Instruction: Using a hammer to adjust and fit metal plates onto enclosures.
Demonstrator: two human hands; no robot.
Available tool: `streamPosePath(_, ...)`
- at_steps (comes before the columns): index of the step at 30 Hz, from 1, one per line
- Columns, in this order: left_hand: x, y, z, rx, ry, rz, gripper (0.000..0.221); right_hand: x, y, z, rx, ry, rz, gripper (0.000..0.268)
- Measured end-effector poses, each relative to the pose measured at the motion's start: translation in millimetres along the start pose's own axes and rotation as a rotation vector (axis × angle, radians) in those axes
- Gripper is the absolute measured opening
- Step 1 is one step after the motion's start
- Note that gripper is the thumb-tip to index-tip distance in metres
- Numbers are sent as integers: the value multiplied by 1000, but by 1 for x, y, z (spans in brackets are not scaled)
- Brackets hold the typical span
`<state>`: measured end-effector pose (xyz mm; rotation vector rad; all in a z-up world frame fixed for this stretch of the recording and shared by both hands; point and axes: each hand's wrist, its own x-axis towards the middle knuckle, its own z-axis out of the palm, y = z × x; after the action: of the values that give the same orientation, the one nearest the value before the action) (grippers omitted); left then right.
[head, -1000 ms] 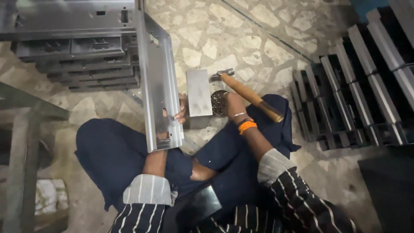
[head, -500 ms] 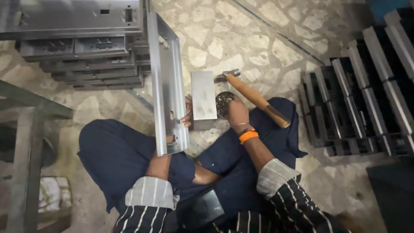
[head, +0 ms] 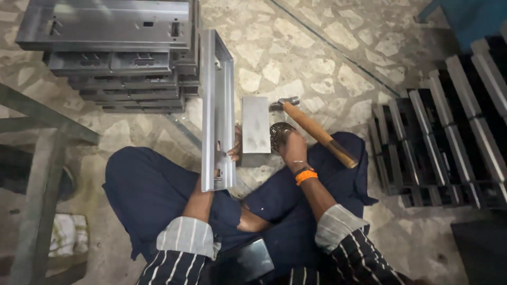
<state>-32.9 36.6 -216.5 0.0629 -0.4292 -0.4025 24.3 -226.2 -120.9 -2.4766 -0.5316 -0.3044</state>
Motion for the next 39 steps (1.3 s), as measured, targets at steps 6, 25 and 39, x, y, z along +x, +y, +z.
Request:
streamPosePath(6,0,2,19,-8,76,-7,68,0,-15,-14,210,-38,164,10)
streamPosePath(25,-6,-2,35,86,169,35,58,-20,-171,-110,230,48,-356,20)
streamPosePath(39,12,-14,83,-7,133,12,54,-32,-153,-132,507,105,-78,18)
